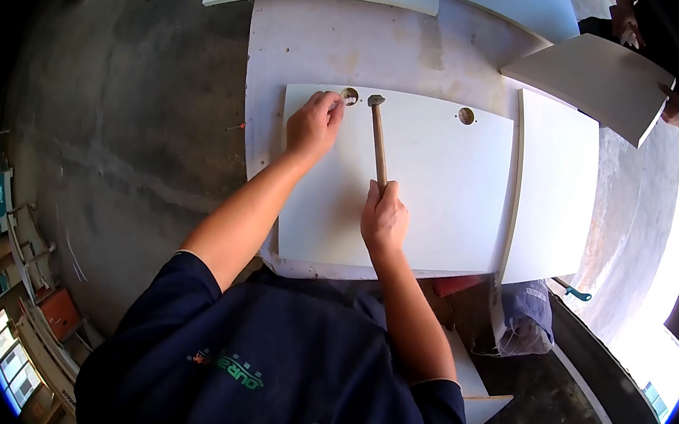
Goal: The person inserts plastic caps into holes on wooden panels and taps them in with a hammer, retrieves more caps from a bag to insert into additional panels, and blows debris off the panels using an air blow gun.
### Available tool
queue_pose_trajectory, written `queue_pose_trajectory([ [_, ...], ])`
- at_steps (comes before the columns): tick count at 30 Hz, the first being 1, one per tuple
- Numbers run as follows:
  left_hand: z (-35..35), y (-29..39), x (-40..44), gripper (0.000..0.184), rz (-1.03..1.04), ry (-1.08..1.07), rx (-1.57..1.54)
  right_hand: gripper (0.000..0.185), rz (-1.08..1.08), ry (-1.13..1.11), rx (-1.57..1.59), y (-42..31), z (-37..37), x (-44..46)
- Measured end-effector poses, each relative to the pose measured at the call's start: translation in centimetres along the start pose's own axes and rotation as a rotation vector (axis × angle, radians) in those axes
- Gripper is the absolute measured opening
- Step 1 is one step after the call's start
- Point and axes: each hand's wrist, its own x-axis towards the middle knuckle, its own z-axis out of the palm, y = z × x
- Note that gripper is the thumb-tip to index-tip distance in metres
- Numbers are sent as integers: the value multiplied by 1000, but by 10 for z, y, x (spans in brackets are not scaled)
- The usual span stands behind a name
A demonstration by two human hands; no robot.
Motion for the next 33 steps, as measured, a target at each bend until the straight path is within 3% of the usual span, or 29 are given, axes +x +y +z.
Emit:
queue_pose_trajectory([
  [4, -3, 8, 3, 11, 233, 44, 30, 28, 34, 73, 69, 2, -19, -6],
  [10, 8, 14, -1, 13, 330, -183, 253, 29, 173, 111, 102, 36, -46, -29],
  [16, 8, 32, 1, 11, 387, -111, 257, 31, 305, 178, 116, 77, -72, -53],
  [19, 26, 48, -1, 10, 356, -69, 256, 32, 348, 188, 163, 88, -83, -54],
  [22, 37, 78, 9, 11, 247, -239, 312, 33, 350, 186, 221, 92, -95, -42],
  [26, 86, 113, 22, 13, 187, -255, 107, 35, 337, 170, 270, 93, -103, -17],
  [33, 120, 125, 33, 15, 187, -239, 72, 34, 345, 131, 342, 89, -117, 5],
])
